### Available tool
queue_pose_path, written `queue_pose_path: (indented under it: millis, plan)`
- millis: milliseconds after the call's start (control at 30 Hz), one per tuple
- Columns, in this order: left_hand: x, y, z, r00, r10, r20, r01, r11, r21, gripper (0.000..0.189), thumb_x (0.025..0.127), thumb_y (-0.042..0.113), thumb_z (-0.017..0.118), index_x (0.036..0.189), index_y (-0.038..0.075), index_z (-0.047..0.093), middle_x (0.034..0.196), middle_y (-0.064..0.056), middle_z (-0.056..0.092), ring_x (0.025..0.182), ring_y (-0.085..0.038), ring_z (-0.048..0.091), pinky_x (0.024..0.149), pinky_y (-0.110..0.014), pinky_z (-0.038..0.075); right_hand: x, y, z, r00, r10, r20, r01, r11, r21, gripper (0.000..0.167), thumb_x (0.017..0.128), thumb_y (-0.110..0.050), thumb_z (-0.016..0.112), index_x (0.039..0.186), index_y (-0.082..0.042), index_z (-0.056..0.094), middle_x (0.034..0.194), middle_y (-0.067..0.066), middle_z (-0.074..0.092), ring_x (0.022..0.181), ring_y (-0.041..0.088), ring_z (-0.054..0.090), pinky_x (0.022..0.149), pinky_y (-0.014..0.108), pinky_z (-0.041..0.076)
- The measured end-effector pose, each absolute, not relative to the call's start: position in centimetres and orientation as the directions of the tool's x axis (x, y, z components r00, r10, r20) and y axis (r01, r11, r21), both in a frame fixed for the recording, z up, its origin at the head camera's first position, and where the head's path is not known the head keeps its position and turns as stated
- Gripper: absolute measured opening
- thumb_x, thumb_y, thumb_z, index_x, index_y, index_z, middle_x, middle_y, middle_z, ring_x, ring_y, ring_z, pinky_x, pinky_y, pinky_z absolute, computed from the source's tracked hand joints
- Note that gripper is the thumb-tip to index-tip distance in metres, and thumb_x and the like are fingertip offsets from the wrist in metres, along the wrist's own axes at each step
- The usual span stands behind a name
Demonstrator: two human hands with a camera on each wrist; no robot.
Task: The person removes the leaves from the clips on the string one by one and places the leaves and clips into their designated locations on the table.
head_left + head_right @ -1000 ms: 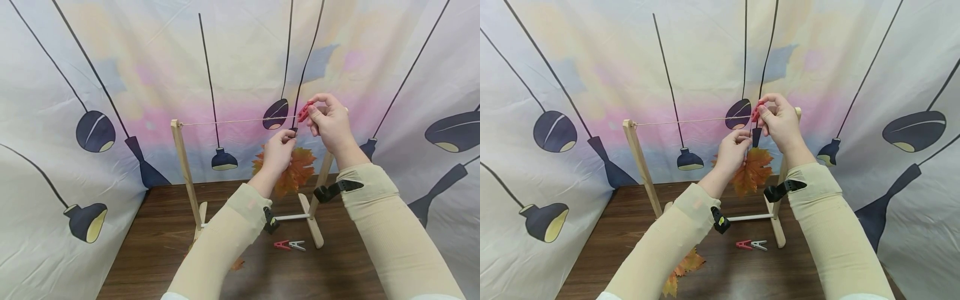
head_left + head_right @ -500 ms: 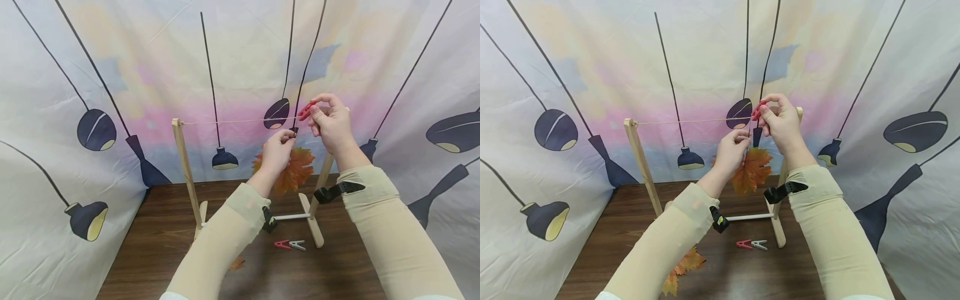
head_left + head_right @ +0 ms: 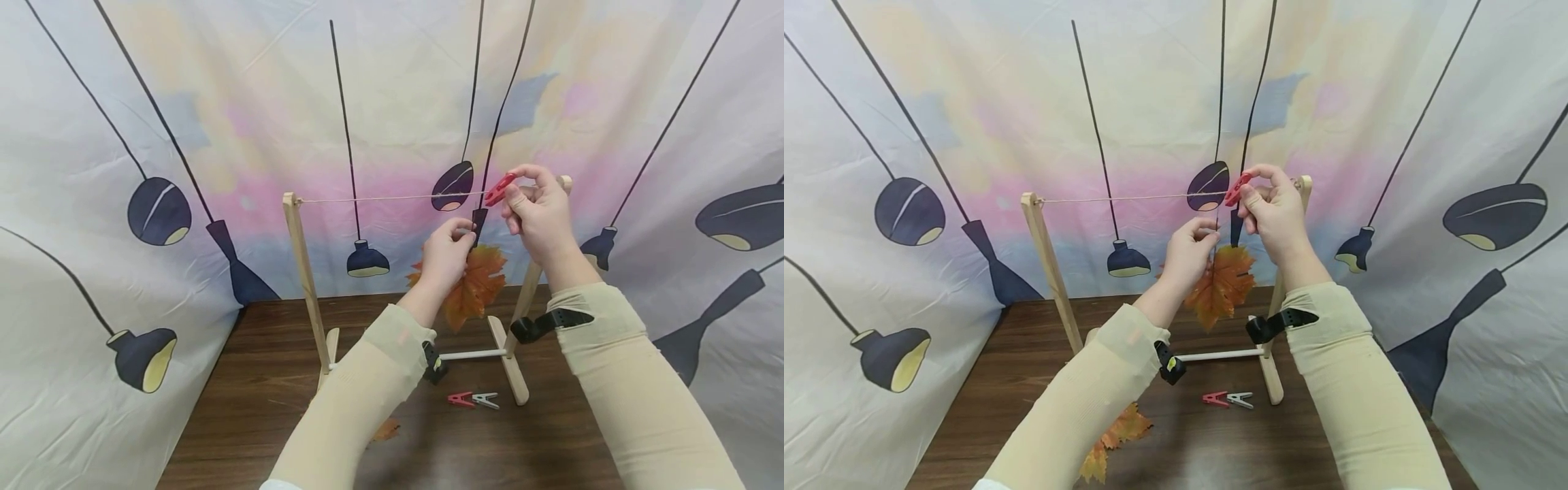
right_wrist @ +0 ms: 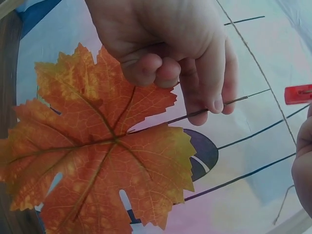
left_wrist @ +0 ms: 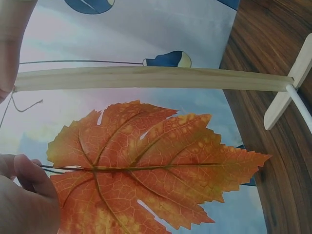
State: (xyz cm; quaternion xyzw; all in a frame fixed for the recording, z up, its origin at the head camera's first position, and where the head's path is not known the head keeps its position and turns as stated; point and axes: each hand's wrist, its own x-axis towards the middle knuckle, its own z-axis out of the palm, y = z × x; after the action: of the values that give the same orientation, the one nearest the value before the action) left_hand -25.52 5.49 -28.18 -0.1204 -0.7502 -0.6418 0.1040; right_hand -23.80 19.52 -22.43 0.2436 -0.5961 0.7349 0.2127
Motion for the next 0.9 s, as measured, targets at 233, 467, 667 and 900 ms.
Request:
queue_pose_path:
  millis: [233,467,667,900]
  plan:
    - [-25.6,5.2,-29.0,-0.954,0.038,0.298,0.3,0.162,0.94,0.01,0.093,0.017,0.059,0.102,0.018,0.065,0.081,0.001,0.061,0.043,-0.014,0.045,0.038,-0.024,0.042,-23.5,19.2,-23.6,-0.809,-0.011,0.588,-0.569,-0.242,-0.786,0.021,0.093,-0.007,0.054,0.113,-0.01,0.049,0.062,0.006,0.054,0.04,0.013,0.043,0.04,0.018,0.039]
    - [-25.7,5.1,-29.5,-0.961,0.023,0.277,0.277,0.158,0.948,0.011,0.093,0.018,0.06,0.103,0.019,0.065,0.082,0.001,0.06,0.044,-0.014,0.046,0.039,-0.024,0.042,-23.5,19.1,-24.4,-0.804,-0.009,0.595,-0.573,-0.257,-0.778,0.023,0.095,-0.005,0.049,0.118,-0.007,0.048,0.064,0.005,0.054,0.042,0.012,0.043,0.041,0.017,0.04]
    - [-25.7,4.9,-29.8,-0.962,0.026,0.271,0.272,0.171,0.947,0.013,0.093,0.02,0.06,0.104,0.019,0.065,0.083,0.002,0.06,0.044,-0.014,0.047,0.039,-0.025,0.044,-23.6,19.1,-25.3,-0.814,0.01,0.581,-0.55,-0.333,-0.766,0.024,0.095,-0.006,0.049,0.119,-0.006,0.047,0.065,0.006,0.055,0.042,0.012,0.044,0.041,0.017,0.041]
    - [-25.8,4.6,-30.3,-0.963,0.025,0.27,0.27,0.169,0.948,0.01,0.092,0.023,0.061,0.101,0.022,0.065,0.08,0.001,0.059,0.047,-0.013,0.048,0.041,-0.023,0.044,-23.7,19.1,-26.2,-0.829,0.024,0.559,-0.534,-0.332,-0.778,0.031,0.097,-0.014,0.046,0.126,-0.004,0.042,0.067,0.004,0.055,0.046,0.011,0.046,0.043,0.016,0.041]
